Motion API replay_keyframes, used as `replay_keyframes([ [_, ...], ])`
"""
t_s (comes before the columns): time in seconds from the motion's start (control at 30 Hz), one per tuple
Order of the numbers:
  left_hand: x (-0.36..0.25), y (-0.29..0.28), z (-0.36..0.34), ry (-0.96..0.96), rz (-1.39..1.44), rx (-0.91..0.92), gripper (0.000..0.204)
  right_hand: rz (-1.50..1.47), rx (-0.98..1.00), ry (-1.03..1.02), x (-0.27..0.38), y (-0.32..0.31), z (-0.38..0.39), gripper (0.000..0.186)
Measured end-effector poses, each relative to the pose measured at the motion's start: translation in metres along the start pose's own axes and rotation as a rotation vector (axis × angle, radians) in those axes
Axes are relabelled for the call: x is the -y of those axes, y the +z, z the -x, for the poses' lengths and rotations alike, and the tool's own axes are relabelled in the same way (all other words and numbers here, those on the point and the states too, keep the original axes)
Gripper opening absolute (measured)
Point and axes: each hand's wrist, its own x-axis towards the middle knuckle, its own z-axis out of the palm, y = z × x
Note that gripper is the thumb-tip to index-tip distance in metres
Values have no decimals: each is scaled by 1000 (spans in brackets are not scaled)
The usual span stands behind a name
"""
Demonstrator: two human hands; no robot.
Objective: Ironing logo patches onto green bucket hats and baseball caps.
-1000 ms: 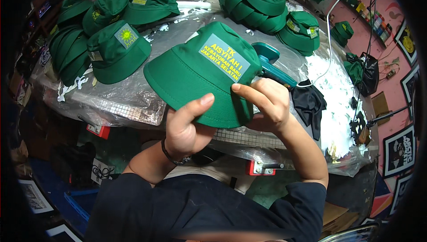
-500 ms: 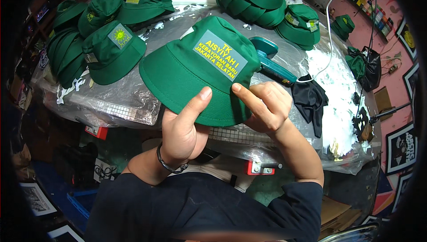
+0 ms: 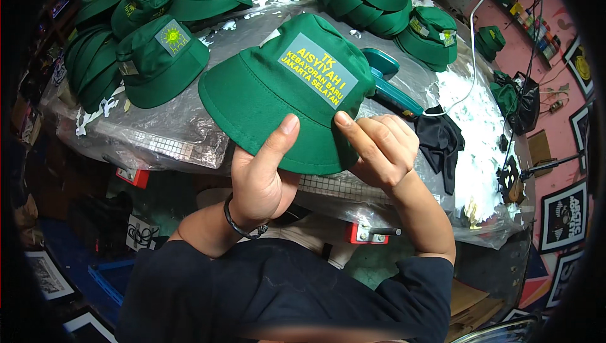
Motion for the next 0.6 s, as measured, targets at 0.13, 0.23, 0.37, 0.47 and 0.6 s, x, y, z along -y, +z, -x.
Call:
replay_keyframes([
  [0.13,3,-2,-3,76,5,-54,35,11,122,-28,0,-6,-10,46],
  [0.23,-2,-12,-7,119,-51,-60,34,-120,80,64,-6,-15,-27,40],
  [0.37,-15,-16,-13,141,-29,-48,31,167,433,633,-43,-38,-24,41],
  [0.47,-21,-20,-15,182,-188,-32,33,395,945,774,-67,-34,4,40],
  [0.6,-27,-26,-21,166,-163,-64,35,348,967,823,-75,-21,29,46],
])
